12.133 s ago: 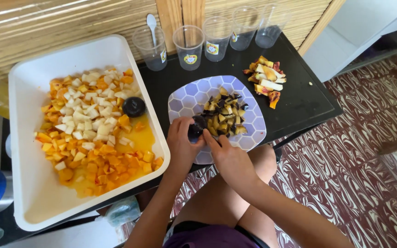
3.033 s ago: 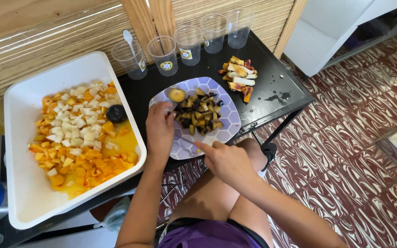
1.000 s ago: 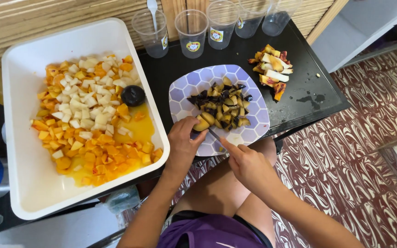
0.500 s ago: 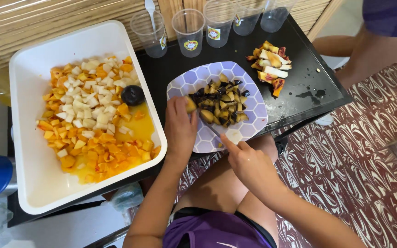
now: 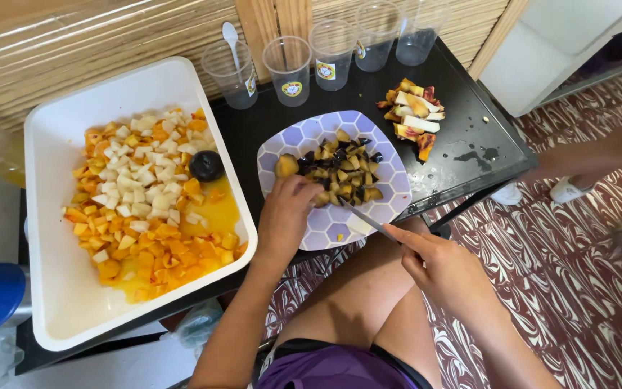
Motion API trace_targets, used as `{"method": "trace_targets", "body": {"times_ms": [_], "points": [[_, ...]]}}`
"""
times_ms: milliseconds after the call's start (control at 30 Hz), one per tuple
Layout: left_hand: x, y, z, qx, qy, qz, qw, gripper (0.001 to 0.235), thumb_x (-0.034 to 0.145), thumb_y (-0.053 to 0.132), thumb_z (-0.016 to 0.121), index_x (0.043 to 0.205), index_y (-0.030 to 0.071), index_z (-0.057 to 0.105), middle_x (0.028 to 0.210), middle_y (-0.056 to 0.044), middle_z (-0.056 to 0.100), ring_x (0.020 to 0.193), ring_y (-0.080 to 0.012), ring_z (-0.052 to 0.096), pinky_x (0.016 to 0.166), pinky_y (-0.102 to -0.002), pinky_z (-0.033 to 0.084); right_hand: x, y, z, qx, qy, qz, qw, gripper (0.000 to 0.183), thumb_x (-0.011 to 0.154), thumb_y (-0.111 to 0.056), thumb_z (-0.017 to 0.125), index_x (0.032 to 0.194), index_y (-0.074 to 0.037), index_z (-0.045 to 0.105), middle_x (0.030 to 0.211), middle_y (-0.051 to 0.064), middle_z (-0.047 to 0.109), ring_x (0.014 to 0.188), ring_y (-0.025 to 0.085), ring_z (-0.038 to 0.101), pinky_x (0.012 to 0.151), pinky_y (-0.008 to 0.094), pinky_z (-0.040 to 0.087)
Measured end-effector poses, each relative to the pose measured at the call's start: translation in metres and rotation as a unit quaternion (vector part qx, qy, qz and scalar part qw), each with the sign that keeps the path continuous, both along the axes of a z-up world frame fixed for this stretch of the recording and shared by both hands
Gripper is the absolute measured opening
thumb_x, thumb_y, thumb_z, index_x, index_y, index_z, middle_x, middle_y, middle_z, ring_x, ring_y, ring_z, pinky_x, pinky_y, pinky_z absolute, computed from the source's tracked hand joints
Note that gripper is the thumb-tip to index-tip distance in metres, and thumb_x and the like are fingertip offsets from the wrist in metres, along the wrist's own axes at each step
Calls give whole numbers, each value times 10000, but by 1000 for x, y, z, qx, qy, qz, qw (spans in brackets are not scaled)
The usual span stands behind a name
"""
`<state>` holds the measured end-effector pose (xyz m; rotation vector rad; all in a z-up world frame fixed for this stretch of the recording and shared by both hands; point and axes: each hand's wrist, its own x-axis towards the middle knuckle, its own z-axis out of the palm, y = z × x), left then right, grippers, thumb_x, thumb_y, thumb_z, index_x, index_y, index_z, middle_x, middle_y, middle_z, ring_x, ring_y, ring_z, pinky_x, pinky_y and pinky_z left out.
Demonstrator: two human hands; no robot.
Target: The person peels a dark-skinned fruit by hand and places the pieces on a patterned plate. Then, using a knife, the person cuts the fruit into smaller pieces on the plate. A tray of diced orange and white fruit is visible nearby.
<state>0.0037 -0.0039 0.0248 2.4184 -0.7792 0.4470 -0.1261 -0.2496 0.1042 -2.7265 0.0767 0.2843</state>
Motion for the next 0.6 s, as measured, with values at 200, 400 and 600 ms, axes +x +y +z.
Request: {"method": "trace_targets", "body": {"times_ms": [200, 400, 600], "points": [[-1, 1, -10, -19, 40, 4, 999, 201, 788, 113, 729, 880, 228, 592, 936, 22, 572, 999, -232, 632, 849, -350, 549, 8, 12, -6, 56, -21, 0, 998, 420, 908, -281, 522, 1297, -360, 659, 865, 11, 716, 812, 332, 720, 706, 515, 598], [-18, 7, -18, -45, -12, 50, 998, 167, 846, 26, 663, 791, 140, 554, 1037, 13, 594, 1167, -193, 595, 966, -280, 508, 11, 10, -18, 43, -35, -5, 998, 419, 912, -277, 521, 1296, -374, 657, 861, -25, 717, 798, 284, 726, 698, 490, 606], [-34, 3, 0, -58, 24, 86, 994, 192, 901, 97, 684, 1082, 154, 654, 1103, -60, 576, 1072, -262, 624, 908, -353, 543, 9, 22, -6, 54, -35, 32, 997, 414, 887, -278, 536, 1268, -359, 677, 790, 22, 686, 744, 344, 707, 637, 516, 596]]}}
